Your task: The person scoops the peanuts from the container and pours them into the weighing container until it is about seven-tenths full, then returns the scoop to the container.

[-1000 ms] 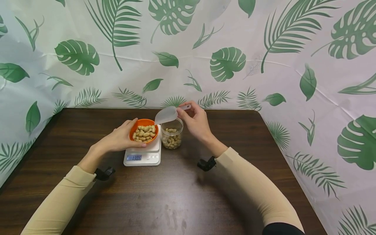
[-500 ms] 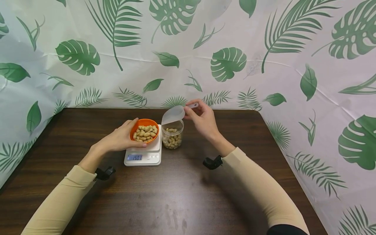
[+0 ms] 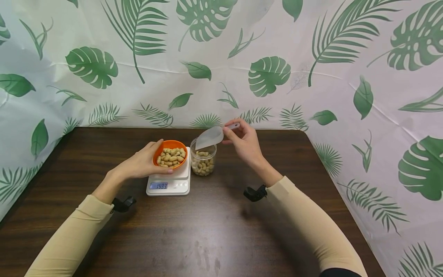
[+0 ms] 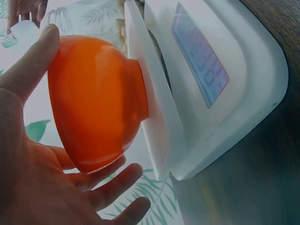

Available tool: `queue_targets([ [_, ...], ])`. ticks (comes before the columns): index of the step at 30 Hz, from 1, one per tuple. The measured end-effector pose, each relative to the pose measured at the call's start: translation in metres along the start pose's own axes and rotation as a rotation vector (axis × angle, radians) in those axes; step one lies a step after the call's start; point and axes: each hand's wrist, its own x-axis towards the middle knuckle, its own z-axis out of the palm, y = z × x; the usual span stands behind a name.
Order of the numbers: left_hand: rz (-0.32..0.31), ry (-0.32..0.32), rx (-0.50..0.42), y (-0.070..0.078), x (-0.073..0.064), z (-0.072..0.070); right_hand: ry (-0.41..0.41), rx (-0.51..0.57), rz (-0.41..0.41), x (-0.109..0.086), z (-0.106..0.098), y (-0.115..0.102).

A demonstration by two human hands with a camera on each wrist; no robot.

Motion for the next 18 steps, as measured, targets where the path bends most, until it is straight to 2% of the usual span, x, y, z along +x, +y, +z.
queue_targets([
  [7, 0.007, 0.000, 0.004, 0.000, 0.000, 0.000, 0.013, -0.042, 0.011, -0.002, 0.000, 0.002],
  [13, 0.001, -0.001, 0.002, 0.000, -0.001, -0.001, -0.001, -0.188, 0.059, -0.006, 0.011, -0.018],
  [18, 0.000, -0.006, 0.005, 0.000, -0.001, -0.001, -0.027, -0.231, 0.104, -0.007, 0.016, -0.006],
])
